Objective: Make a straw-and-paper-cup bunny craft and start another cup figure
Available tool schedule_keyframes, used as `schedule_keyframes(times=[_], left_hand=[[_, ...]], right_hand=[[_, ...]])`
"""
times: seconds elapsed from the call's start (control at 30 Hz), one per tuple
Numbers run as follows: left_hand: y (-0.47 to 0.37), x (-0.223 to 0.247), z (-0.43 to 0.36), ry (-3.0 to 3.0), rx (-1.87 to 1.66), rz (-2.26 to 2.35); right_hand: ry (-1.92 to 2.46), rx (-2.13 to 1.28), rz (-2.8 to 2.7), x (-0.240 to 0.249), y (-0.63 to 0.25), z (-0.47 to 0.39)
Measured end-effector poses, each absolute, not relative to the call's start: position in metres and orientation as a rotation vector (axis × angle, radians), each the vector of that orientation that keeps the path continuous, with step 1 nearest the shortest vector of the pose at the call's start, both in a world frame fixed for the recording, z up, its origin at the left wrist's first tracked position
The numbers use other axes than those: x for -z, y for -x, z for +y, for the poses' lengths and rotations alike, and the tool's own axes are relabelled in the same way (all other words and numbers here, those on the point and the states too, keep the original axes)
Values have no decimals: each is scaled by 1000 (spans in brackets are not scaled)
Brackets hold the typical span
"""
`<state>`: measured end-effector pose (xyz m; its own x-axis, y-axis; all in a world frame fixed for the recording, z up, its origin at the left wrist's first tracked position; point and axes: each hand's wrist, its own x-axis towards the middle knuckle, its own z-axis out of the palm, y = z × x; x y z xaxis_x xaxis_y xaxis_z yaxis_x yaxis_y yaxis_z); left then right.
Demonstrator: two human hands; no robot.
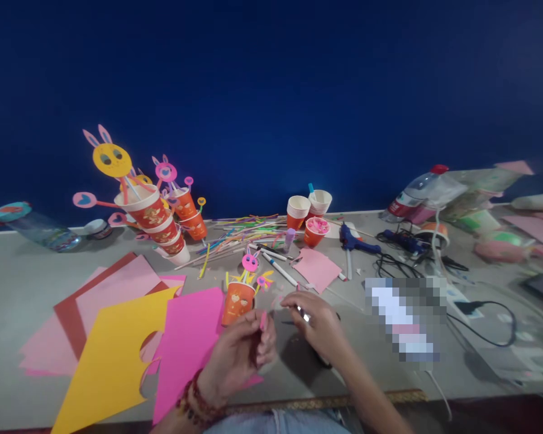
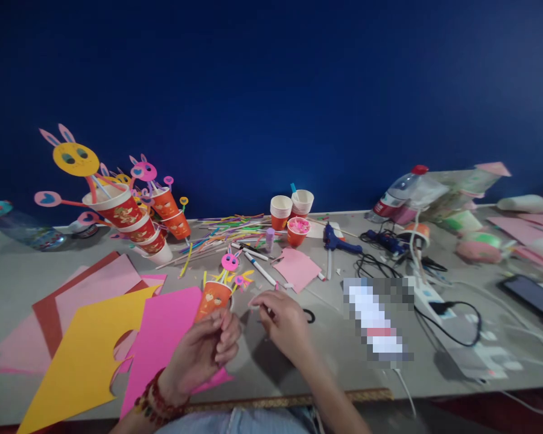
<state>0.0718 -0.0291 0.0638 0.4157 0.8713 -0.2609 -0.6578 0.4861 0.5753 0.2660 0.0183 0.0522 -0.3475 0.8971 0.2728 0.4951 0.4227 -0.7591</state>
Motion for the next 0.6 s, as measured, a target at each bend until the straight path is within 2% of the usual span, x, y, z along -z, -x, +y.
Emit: schedule_keyframes(times=[0.2, 0.6], left_hand=[[-80, -61, -31, -29, -926, 338], [-84, -54, -36, -127, -808, 314]], right_hand=[[1092, -1154, -1672, -65, -248, 8], [895, -1583, -1352, -78, -227, 6]])
